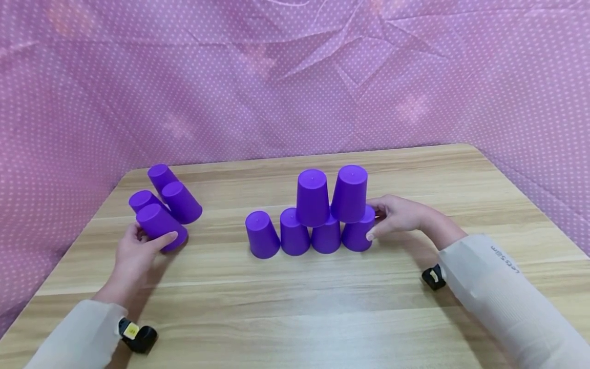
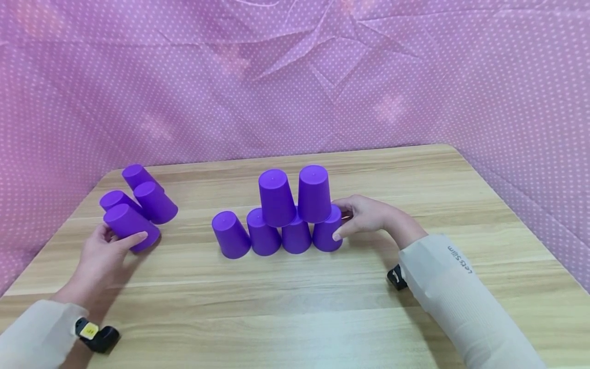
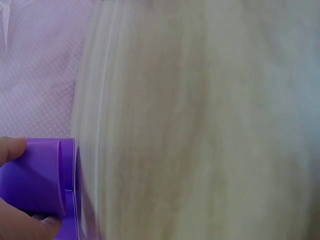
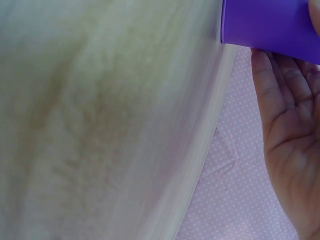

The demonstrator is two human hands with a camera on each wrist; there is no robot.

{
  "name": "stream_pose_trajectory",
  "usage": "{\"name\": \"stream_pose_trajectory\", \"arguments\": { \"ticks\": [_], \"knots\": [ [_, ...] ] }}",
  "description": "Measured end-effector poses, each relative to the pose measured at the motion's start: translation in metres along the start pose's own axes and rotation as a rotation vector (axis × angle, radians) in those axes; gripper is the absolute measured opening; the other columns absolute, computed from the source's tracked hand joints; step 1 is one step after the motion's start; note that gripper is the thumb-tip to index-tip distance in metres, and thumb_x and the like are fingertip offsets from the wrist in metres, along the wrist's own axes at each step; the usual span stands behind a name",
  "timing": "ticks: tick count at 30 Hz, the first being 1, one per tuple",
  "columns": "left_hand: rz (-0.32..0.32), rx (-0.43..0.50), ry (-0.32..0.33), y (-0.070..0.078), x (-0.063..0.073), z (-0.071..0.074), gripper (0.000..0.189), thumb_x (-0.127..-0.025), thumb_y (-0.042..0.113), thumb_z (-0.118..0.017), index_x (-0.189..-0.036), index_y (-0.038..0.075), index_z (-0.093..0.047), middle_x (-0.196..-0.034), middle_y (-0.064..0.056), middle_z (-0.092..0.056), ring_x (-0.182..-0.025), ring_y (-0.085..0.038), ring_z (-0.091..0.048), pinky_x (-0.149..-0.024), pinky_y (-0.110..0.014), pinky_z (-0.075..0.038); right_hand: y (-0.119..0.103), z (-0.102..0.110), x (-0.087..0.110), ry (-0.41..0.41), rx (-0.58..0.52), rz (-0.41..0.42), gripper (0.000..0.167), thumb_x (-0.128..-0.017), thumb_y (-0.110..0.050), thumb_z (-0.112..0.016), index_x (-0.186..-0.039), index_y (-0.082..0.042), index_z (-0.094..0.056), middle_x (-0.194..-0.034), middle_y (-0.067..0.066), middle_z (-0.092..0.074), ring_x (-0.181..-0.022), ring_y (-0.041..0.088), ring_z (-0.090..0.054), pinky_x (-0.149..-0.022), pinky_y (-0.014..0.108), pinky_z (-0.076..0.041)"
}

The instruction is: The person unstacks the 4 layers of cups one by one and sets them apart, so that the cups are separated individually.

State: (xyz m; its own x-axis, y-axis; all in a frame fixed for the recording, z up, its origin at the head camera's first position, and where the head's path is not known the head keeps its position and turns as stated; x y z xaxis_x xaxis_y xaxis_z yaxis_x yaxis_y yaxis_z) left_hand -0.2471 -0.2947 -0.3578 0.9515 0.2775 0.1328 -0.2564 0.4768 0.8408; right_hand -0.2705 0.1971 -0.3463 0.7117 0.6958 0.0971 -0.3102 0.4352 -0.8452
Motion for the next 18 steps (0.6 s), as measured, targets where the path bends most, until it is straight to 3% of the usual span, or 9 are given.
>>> {"name": "stream_pose_trajectory", "arguments": {
  "ticks": [6,18],
  "knots": [
    [0.032,0.040,-0.001,-0.0037,-0.0047,0.0004,0.090,-0.085,0.032,-0.066,-0.147,0.001,-0.008,-0.151,-0.020,-0.018,-0.137,-0.035,-0.023,-0.113,-0.047,-0.024,-0.0003,-0.0001,-0.0003,0.002,-0.001,0.003,0.056,-0.075,-0.013,-0.076,-0.122,0.006,-0.052,-0.107,0.016,-0.065,-0.099,0.023,-0.062,-0.089,0.031,-0.052],
    [0.071,0.062,-0.008,-0.0090,-0.0072,0.0030,0.093,-0.083,0.031,-0.068,-0.148,0.005,-0.007,-0.151,-0.020,-0.018,-0.137,-0.036,-0.023,-0.113,-0.049,-0.023,0.0016,-0.0003,-0.0011,-0.006,-0.006,0.005,0.054,-0.076,-0.013,-0.075,-0.121,0.006,-0.052,-0.107,0.016,-0.065,-0.098,0.023,-0.062,-0.088,0.030,-0.052]
  ]
}}
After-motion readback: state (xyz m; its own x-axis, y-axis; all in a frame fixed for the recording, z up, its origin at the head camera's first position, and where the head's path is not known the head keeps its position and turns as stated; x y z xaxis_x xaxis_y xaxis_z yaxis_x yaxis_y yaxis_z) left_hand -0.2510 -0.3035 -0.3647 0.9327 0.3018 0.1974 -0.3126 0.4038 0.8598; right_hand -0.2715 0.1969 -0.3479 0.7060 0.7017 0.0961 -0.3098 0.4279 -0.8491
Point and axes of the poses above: each hand's wrist, its own x-axis away from the middle knuckle, its own z-axis out of the back of the hand, y = z × x, the point moved 5 cm from there along -x, towards the middle knuckle
